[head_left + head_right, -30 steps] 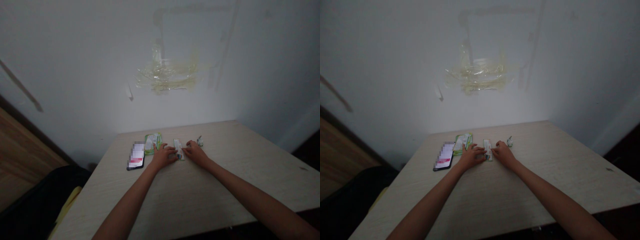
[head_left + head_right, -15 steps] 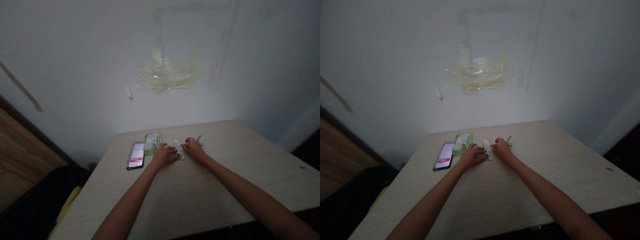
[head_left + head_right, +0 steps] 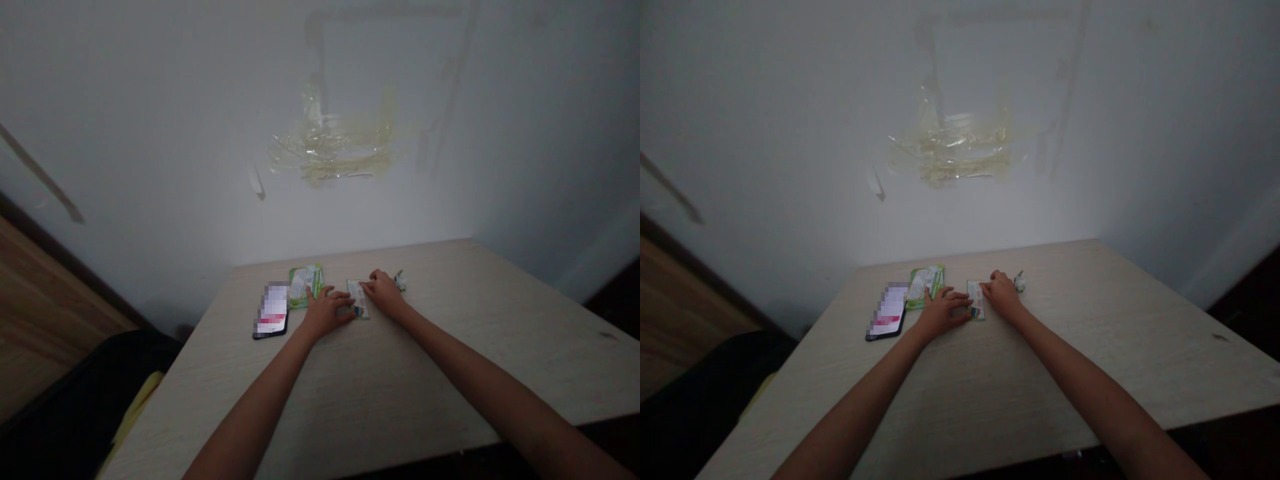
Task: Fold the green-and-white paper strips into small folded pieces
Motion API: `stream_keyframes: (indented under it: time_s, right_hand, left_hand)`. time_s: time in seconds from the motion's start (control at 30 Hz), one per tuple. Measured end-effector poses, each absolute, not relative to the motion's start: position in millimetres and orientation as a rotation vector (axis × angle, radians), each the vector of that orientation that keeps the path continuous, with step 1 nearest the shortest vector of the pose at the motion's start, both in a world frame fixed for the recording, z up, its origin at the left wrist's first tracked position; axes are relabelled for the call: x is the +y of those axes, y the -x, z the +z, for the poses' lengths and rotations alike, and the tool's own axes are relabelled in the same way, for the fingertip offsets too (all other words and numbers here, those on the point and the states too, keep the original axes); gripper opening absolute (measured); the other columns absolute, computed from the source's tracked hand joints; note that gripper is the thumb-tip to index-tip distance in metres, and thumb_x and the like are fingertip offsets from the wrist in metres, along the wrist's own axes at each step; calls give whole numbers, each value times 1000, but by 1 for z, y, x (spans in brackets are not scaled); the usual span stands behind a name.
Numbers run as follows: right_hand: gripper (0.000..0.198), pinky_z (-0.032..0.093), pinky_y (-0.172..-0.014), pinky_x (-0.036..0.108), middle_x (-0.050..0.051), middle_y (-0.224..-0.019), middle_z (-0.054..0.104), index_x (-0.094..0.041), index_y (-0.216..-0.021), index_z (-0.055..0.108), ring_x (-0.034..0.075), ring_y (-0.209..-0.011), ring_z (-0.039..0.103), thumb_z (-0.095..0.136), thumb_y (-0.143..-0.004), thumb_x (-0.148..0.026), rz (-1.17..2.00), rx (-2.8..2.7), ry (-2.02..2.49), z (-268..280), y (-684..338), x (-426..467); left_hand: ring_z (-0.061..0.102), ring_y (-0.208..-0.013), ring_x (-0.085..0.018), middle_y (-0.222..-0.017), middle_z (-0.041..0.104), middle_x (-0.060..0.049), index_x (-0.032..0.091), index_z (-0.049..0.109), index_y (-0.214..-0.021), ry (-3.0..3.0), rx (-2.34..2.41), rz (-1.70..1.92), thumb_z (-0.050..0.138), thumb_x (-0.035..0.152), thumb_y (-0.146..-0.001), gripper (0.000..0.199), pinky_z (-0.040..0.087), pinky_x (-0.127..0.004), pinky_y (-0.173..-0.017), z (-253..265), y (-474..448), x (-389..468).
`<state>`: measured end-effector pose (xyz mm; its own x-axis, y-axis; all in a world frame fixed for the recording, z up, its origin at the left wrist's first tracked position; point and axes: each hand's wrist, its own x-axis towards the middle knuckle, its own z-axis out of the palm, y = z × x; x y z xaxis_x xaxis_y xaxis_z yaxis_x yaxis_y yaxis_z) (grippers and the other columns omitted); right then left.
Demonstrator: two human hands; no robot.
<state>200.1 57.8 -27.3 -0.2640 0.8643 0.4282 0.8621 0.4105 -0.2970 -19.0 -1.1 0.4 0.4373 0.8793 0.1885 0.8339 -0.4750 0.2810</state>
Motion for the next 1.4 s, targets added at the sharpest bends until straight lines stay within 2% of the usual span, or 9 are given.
stream_keyframes:
  time_s: [0.2,0.4,0.67,0.93,1.1,1.27,1.4]
  right_hand:
    - [31,41,-92,38,16,-107,60,-20,-96,78,28,-101,54,51,-95,-35,23,-2155,1486,-20,-196,58]
    - [33,39,-92,33,13,-107,60,-20,-98,77,24,-102,53,49,-96,-37,-18,-2143,1583,-19,-193,61]
    - [37,38,-92,33,12,-111,59,-23,-107,75,24,-104,52,43,-98,-41,-43,-2142,1655,-21,-191,62]
    - [29,40,-94,36,11,-113,59,-28,-115,71,24,-107,52,52,-95,-36,88,-2111,1528,-29,-200,63]
    - [21,43,-95,35,10,-108,62,-22,-103,76,21,-104,56,62,-89,-26,185,-2062,1270,-35,-205,61]
    - [14,46,-91,36,9,-104,64,-23,-91,78,21,-99,58,66,-84,-21,225,-2163,1057,-37,-203,55]
    - [13,47,-90,36,8,-102,66,-24,-91,78,21,-98,60,67,-83,-23,233,-2222,946,-36,-203,54]
  left_hand:
    - [37,-134,-33,-133,61,4,45,64,-118,-2534,1526,487,59,60,-82,39,-6,-76,-107,-1,18,-1]
    - [37,-134,-32,-134,61,5,45,63,-119,-2556,1543,451,58,60,-82,40,-2,-74,-110,1,18,-2]
    - [37,-134,-32,-133,61,4,44,64,-118,-2537,1534,489,60,58,-83,38,-7,-76,-107,0,18,-3]
    - [40,-131,-31,-130,64,3,43,64,-118,-2597,1559,530,56,55,-87,34,-9,-77,-106,1,14,-11]
    - [42,-130,-30,-121,67,2,38,67,-110,-2623,1559,636,54,52,-89,29,-11,-76,-106,0,13,-14]
    - [46,-125,-26,-114,68,0,32,69,-100,-2612,1622,655,59,48,-87,23,-9,-74,-108,-2,17,-11]
    - [44,-129,-27,-123,65,0,31,68,-98,-2589,1655,673,62,47,-85,22,-7,-74,-109,-6,18,-9]
